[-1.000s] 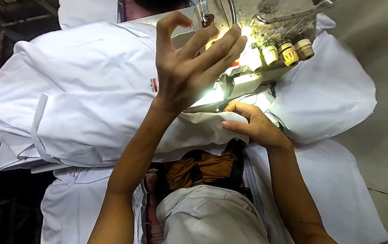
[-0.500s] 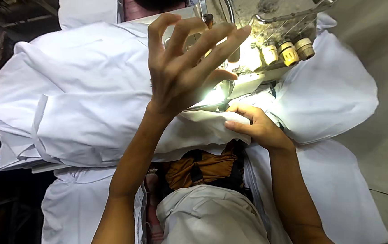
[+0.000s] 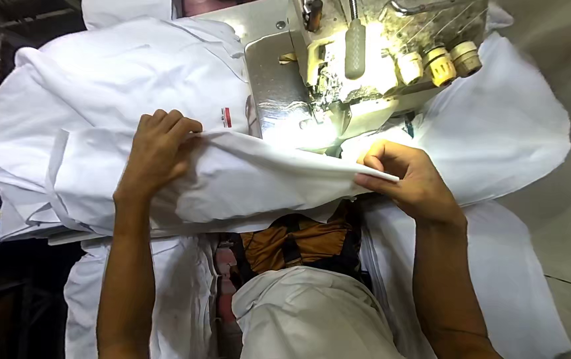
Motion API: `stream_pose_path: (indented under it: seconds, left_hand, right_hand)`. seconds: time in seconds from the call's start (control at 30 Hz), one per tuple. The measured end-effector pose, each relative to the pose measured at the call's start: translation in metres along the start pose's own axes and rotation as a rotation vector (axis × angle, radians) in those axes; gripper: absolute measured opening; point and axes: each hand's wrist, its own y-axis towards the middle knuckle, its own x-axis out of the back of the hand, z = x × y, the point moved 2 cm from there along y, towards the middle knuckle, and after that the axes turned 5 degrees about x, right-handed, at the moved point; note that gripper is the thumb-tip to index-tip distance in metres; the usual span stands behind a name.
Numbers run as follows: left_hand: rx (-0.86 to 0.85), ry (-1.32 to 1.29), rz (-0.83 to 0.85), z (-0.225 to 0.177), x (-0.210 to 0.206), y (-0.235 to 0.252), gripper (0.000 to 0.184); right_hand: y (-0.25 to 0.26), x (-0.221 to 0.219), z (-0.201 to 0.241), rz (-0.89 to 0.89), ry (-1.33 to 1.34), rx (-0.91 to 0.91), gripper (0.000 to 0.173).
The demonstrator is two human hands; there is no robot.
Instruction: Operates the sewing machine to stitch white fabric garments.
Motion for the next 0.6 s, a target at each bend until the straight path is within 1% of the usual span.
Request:
stream_pose_path:
  seconds: [0.07, 0.13, 0.23, 0.27, 0.33, 0.4, 0.43, 0.47, 0.5, 0.53, 0.6]
  left_hand:
    - [-0.024, -0.131, 0.057, 0.005, 0.028, -0.009, 0.027]
    - [-0.036, -0.270, 0.080, 0.011, 0.060, -0.023, 0.029]
    - [-0.025, -0.336, 0.117, 0.031, 0.091, -0.035, 0.032]
    - [-0.005, -0.292, 0.121, 0.038, 0.093, -0.033, 0.035]
    - [0.042, -0.091, 0.120, 0.040, 0.087, -0.018, 0.038]
    - [0.158, 0.090, 0.154, 0.032, 0.070, 0.000, 0.032]
    - [0.258, 0.163, 0.141, 0.022, 0.060, 0.006, 0.028]
    - [0.336, 0.210, 0.085, 0.004, 0.049, 0.009, 0.029]
    - [0.352, 0.224, 0.017, -0.020, 0.037, 0.010, 0.031]
    - [0.316, 0.187, -0.028, -0.047, 0.025, 0.011, 0.033]
    - [0.167, -0.020, -0.063, -0.096, -0.006, 0.022, 0.039]
  right_hand:
    - [0.002, -0.001, 0.003, -0.044, 0.025, 0.025, 0.021]
    - [0.005, -0.004, 0.007, -0.084, 0.118, 0.046, 0.020]
    - [0.017, -0.017, 0.000, -0.241, 0.200, 0.058, 0.018]
    - [0.023, -0.023, -0.006, -0.294, 0.207, 0.043, 0.020]
    - [0.034, -0.035, -0.019, -0.423, 0.247, -0.013, 0.026]
    - [0.040, -0.044, -0.029, -0.515, 0.279, -0.035, 0.030]
    - [0.041, -0.047, -0.031, -0.548, 0.269, -0.034, 0.032]
    - [0.041, -0.049, -0.031, -0.562, 0.253, -0.031, 0.037]
    - [0.041, -0.051, -0.028, -0.577, 0.235, -0.032, 0.039]
    - [0.041, -0.053, -0.025, -0.591, 0.213, -0.029, 0.039]
    - [0.038, -0.056, -0.019, -0.586, 0.164, 0.001, 0.038]
